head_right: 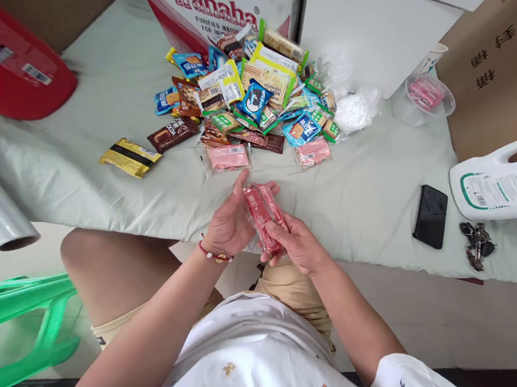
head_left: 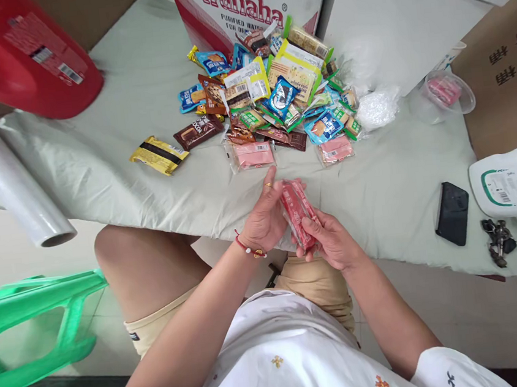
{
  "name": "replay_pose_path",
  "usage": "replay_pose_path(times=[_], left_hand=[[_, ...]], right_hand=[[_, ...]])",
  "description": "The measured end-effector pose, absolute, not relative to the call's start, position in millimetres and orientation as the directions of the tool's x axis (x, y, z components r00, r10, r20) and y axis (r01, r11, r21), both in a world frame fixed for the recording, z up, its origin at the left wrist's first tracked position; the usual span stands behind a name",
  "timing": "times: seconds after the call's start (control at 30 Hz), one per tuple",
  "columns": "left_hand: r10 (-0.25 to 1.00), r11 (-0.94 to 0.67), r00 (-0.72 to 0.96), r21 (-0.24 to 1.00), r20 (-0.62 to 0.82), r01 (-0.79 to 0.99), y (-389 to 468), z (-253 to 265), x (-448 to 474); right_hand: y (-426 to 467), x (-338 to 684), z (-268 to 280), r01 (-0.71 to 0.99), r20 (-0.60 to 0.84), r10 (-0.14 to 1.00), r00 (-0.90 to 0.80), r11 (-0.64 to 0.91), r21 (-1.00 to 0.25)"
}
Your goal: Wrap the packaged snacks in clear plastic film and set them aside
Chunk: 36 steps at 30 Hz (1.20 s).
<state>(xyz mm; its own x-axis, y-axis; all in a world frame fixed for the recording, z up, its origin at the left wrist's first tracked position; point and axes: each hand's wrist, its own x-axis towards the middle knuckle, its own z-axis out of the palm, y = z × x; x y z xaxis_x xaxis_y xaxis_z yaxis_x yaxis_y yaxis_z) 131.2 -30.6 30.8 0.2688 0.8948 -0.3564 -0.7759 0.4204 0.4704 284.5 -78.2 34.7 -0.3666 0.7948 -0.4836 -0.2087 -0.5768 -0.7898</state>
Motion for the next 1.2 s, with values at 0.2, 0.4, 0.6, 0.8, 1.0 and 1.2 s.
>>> replay_pose_path(times=[0.2,0.4,0.6,0.8,1.0,1.2], left_hand=[[0.833,0.518,0.32,0.434,-0.451,-0.737,-34,32,130],[0.831,0.466,0.186,0.473,-0.524,-0.748,-36,26,141],[0.835,0.499,0.261,0.469,-0.484,-0.729,-43,22,156],[0.843,0.535,0.377,0.678,-0.384,-0.505,-56,22,169],[0.982,0.152,0.118,0.988,-0.15,-0.005,-44,22,110],[0.94,0.058,-0.297,0.779,0.168,0.624,-30,1,11]], right_hand=[[-82,272,27,-0.117,-0.499,0.791,-0.356,-0.567,-0.815],[-91,269,20,0.072,-0.536,0.8,-0.269,-0.538,-0.84],[-117,280,21,-0.162,-0.466,0.86,-0.207,-0.5,-0.851],[-137,329,33,-0.117,-0.461,0.885,0.059,-0.453,-0.884],[-112,423,42,-0.27,-0.423,0.7,0.576,-0.326,-0.906],[-32,508,24,-0.181,-0.355,0.566,0.744,-0.341,-0.923]])
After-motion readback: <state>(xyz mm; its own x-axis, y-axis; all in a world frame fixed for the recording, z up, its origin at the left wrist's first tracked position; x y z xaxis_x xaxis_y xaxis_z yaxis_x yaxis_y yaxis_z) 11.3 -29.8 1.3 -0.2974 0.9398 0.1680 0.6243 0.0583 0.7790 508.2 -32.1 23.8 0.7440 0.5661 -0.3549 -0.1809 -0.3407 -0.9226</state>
